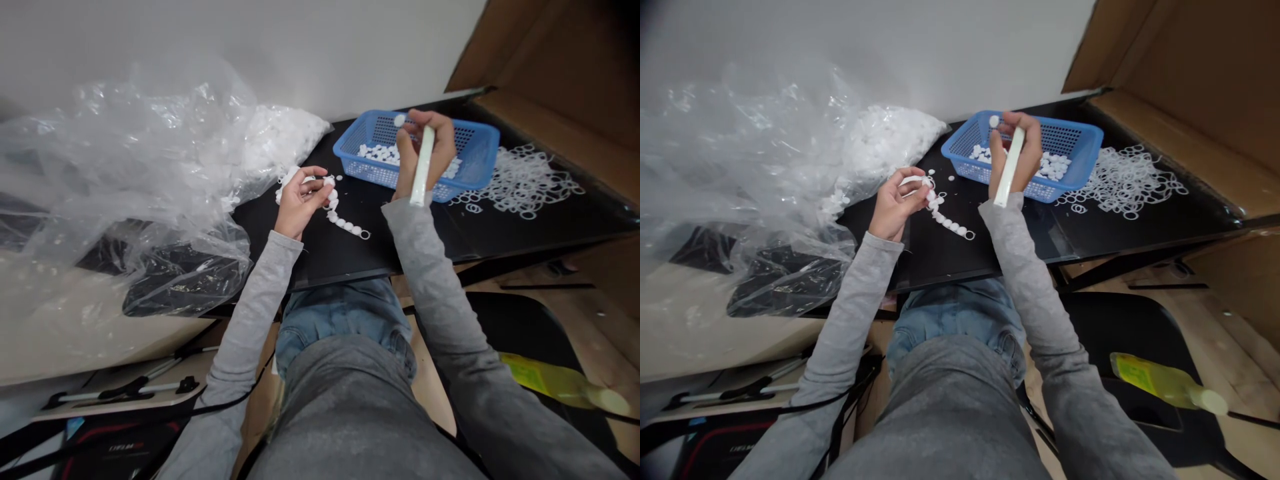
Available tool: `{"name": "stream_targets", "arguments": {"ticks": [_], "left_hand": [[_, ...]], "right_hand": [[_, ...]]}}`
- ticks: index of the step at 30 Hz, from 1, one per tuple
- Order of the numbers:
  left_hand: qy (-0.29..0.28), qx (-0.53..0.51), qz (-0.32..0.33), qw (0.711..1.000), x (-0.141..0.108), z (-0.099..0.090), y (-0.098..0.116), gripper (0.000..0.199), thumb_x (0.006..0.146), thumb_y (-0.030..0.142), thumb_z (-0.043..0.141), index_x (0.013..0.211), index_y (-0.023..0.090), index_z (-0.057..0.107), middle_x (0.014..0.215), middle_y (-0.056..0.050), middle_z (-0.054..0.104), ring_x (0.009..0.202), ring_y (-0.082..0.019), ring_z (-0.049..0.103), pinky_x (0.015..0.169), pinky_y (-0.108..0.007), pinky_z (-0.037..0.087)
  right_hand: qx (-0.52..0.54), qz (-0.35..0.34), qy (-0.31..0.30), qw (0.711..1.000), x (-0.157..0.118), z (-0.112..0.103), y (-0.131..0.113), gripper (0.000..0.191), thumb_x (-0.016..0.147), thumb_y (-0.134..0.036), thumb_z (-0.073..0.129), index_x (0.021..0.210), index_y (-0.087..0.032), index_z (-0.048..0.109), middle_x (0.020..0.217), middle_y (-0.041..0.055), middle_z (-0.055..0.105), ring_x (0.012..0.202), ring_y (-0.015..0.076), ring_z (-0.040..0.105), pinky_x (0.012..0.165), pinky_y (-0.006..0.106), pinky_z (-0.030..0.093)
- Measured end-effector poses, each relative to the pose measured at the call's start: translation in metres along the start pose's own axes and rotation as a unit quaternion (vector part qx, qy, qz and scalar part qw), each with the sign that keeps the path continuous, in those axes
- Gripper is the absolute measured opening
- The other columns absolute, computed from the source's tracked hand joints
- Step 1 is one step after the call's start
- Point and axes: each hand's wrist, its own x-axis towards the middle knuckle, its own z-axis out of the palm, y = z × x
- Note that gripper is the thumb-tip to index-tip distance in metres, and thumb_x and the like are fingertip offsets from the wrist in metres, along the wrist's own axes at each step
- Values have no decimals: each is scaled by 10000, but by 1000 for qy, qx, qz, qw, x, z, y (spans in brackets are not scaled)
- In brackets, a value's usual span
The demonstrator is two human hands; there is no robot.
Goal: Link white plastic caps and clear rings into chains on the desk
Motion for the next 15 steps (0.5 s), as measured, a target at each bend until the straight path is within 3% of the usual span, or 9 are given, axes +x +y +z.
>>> {"name": "stream_targets", "arguments": {"ticks": [3,7,11,13,15], "left_hand": [[5,3,6,1000,0,0,2,352,750,412,757,1009,217,620,977,-63,719,904,-178,695,795,-302,565],[4,1,0,1000,1,-2,2,310,815,429,694,1045,229,638,1032,-78,728,958,-187,691,851,-321,554],[-5,-29,-18,999,5,-5,-5,294,855,428,649,1070,229,643,1006,-71,730,996,-199,689,884,-348,548],[-9,-39,-32,999,7,-7,-9,267,867,404,637,1065,226,643,983,-63,731,971,-196,696,862,-347,557],[-5,-40,-43,998,8,-8,-12,247,876,381,626,1064,223,642,957,-59,728,933,-191,703,831,-341,566]], "right_hand": [[-57,1,-61,996,0,0,1,252,858,-562,574,951,-328,558,1101,16,652,1143,267,567,906,404,494],[36,53,-166,984,-12,16,-17,196,911,-498,527,964,-311,554,892,-8,713,889,194,665,861,342,526],[180,89,-265,943,-23,25,-33,163,926,-373,550,1014,-281,449,852,-27,733,755,154,669,754,307,515],[205,73,-317,923,-26,24,-37,125,933,-336,544,990,-259,465,855,-11,722,789,155,670,764,304,510],[149,22,-345,926,-27,22,-38,113,933,-350,546,949,-238,538,840,2,699,794,159,650,781,310,509]]}}
